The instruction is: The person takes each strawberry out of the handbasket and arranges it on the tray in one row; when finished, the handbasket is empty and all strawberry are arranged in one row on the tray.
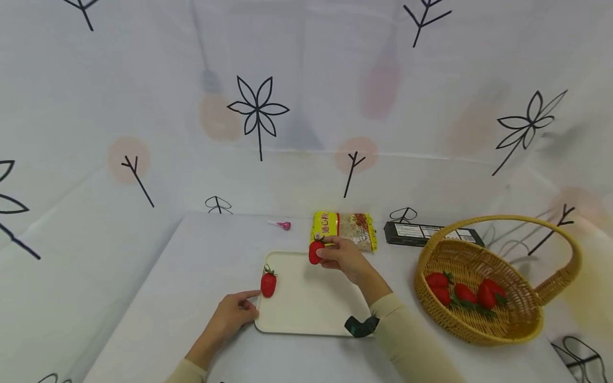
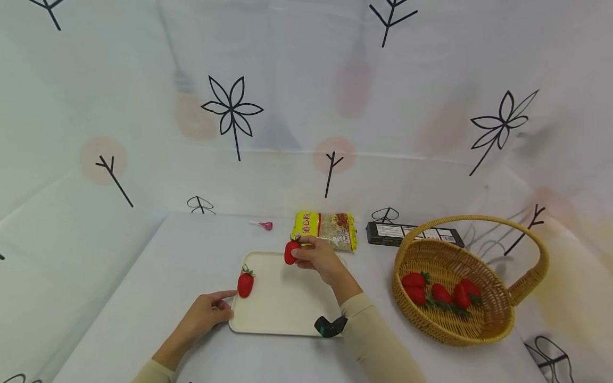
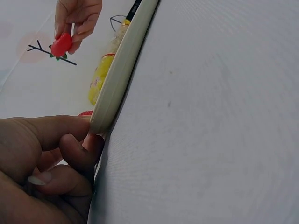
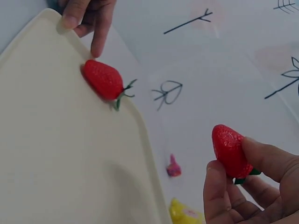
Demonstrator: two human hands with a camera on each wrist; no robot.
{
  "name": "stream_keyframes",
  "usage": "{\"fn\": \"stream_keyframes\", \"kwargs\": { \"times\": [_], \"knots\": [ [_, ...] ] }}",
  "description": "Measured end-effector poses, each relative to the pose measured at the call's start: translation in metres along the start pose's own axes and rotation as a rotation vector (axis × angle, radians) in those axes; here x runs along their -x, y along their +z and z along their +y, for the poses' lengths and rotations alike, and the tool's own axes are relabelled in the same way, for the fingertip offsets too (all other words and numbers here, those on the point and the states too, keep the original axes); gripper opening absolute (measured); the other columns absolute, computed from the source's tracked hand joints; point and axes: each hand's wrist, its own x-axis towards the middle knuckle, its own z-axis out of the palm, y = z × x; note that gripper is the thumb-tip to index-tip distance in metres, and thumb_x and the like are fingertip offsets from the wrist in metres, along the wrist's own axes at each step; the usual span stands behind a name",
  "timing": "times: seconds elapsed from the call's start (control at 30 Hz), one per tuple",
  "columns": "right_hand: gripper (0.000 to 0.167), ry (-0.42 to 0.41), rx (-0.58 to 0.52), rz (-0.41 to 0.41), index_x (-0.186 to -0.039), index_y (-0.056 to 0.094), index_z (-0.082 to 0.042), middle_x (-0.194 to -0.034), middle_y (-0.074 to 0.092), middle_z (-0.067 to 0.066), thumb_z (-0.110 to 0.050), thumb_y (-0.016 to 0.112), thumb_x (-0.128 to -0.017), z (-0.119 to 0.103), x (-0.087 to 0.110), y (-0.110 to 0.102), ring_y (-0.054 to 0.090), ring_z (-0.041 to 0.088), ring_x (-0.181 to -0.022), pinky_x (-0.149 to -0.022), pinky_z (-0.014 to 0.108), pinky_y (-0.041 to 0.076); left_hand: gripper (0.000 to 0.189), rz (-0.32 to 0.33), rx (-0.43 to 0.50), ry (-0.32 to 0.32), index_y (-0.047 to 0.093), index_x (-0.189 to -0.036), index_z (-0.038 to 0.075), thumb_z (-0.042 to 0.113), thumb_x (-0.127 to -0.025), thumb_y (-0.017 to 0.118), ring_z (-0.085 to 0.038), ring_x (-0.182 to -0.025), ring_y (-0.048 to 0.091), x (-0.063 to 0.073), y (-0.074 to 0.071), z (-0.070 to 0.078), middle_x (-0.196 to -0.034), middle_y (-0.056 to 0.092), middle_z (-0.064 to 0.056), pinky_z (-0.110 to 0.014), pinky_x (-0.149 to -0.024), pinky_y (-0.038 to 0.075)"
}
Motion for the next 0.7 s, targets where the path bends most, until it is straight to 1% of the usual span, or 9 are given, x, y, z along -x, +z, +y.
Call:
{"fn": "stream_keyframes", "kwargs": {
  "times": [0.13,0.33,0.53,0.7],
  "knots": [
    [0.048,0.020,0.018,-0.012,-0.135,0.055,0.001,-0.124,0.065,0.019,-0.015,0.074,-0.093,0.013,-0.011,0.014,0.069,0.022,-0.089,-0.081,0.032,0.059,0.054,0.006,-0.001,0.000,0.069,-0.129,0.004,0.001,-0.076,0.072,-0.014,-0.066,0.054,0.001,0.000,0.001,-0.079,0.063,-0.001,-0.023,-0.057,0.042],
    [0.051,0.043,0.102,-0.054,-0.135,0.054,0.005,-0.119,0.065,0.018,-0.016,0.074,-0.093,0.033,-0.022,0.036,0.068,0.021,-0.085,-0.080,0.033,0.059,0.054,0.002,0.005,-0.006,0.069,-0.130,0.004,0.000,-0.076,0.072,-0.014,-0.066,0.053,0.004,0.000,0.001,-0.079,0.063,0.000,-0.023,-0.056,0.041],
    [0.047,0.051,0.214,-0.072,-0.130,0.057,0.006,-0.109,0.068,0.016,-0.012,0.075,-0.090,0.045,-0.026,0.054,0.067,0.019,-0.081,-0.075,0.033,0.060,0.054,-0.010,-0.004,-0.009,0.068,-0.131,0.004,0.002,-0.077,0.072,-0.015,-0.067,0.054,0.004,0.000,0.001,-0.079,0.063,-0.001,-0.024,-0.057,0.042],
    [0.046,0.038,0.269,-0.085,-0.127,0.058,0.007,-0.105,0.067,0.017,-0.007,0.075,-0.088,0.050,-0.026,0.067,0.069,0.019,-0.079,-0.072,0.034,0.060,0.053,-0.005,-0.009,0.005,0.069,-0.130,0.003,0.001,-0.077,0.073,-0.015,-0.068,0.055,0.003,0.000,0.002,-0.077,0.063,0.000,-0.024,-0.058,0.043]
  ]
}}
